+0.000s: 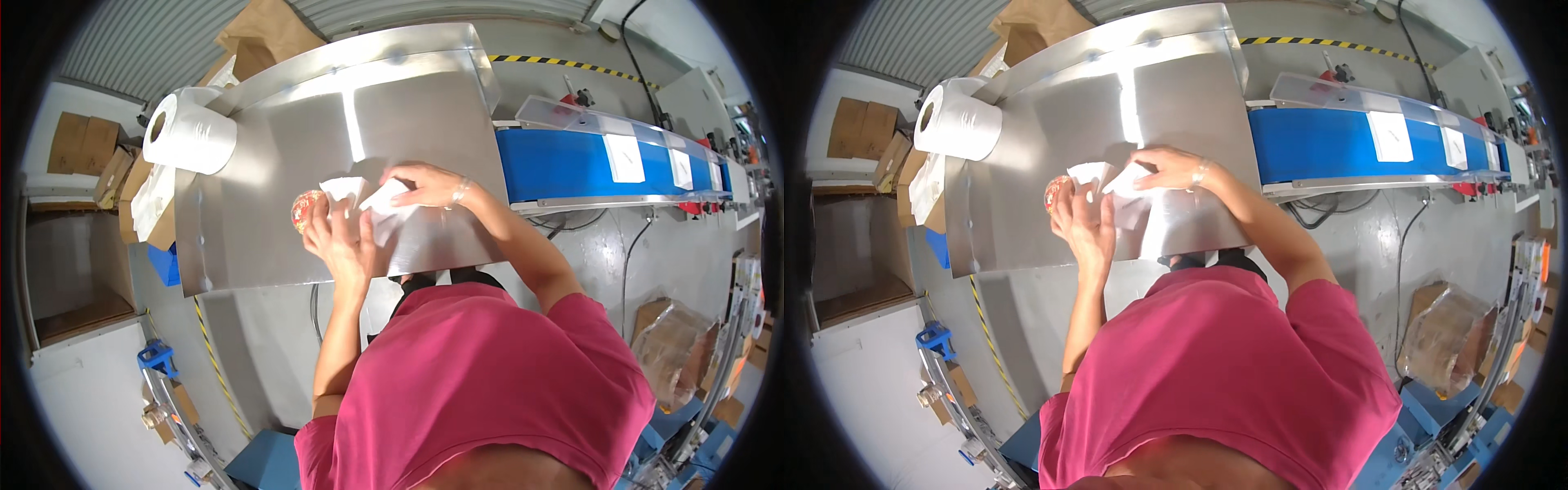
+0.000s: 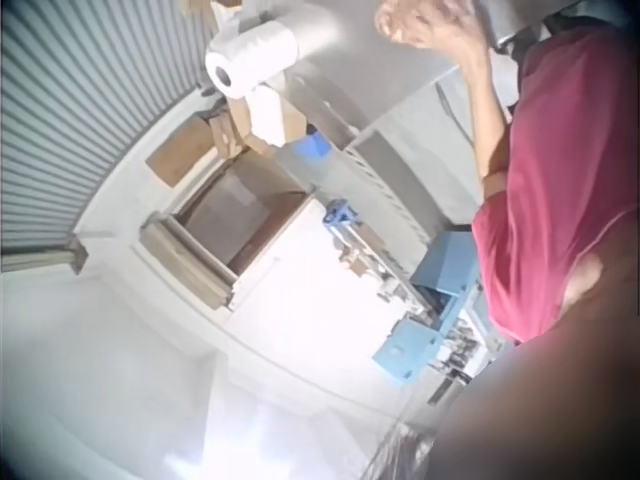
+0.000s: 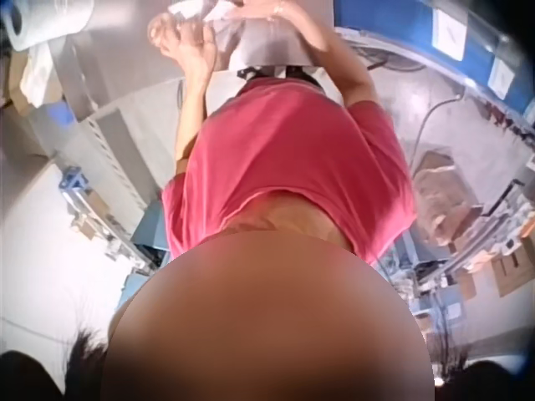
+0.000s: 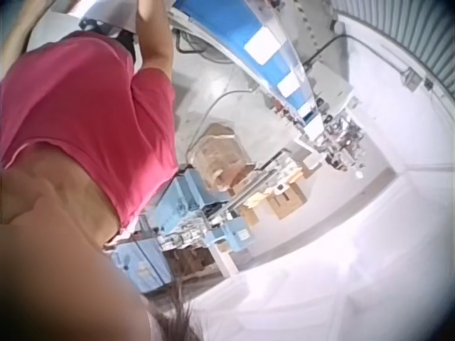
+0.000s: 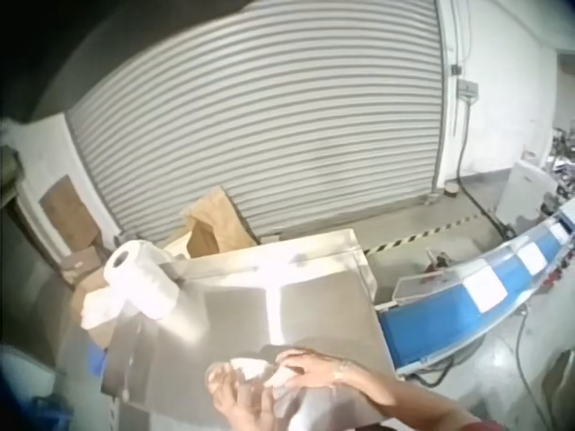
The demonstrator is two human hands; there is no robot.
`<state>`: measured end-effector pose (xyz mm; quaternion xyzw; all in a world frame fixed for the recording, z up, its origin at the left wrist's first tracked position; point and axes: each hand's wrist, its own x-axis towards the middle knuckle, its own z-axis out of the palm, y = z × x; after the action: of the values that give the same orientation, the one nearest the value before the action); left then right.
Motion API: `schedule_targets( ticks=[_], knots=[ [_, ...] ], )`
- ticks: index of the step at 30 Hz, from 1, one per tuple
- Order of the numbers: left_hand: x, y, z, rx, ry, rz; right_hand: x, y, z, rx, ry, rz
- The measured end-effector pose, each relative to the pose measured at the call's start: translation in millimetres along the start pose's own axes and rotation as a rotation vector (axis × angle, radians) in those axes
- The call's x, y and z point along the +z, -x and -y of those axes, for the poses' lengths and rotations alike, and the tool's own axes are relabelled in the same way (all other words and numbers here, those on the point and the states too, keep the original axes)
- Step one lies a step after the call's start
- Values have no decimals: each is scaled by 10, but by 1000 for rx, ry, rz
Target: The recorder is manually transferring stacks of paper napkins from a production station onto a conveyor belt.
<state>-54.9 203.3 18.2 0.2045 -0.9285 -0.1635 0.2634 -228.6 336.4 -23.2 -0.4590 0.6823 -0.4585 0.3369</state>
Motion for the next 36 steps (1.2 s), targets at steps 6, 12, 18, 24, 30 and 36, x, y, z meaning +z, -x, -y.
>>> schedule_targets(
  ticks=[6,12,18,24,30,36],
  knots=[
    [6,70,237,-29,6,-6,-421,893,-831,267,-77,-728],
    [9,38,211,-2,56,-38,-1312,2000,-1404,678,870,-1087],
    [-6,51,236,-17,82,-18,-907,1230,-960,216,745,-887],
    [18,35,244,-32,123,3,-98,64,138,27,-4,-212],
    [-36,32,204,19,107,0,145,-392,85,-83,-42,77],
    [-72,-113,130,-11,189,-72,-39,228,-217,154,-416,-264]
  ],
)
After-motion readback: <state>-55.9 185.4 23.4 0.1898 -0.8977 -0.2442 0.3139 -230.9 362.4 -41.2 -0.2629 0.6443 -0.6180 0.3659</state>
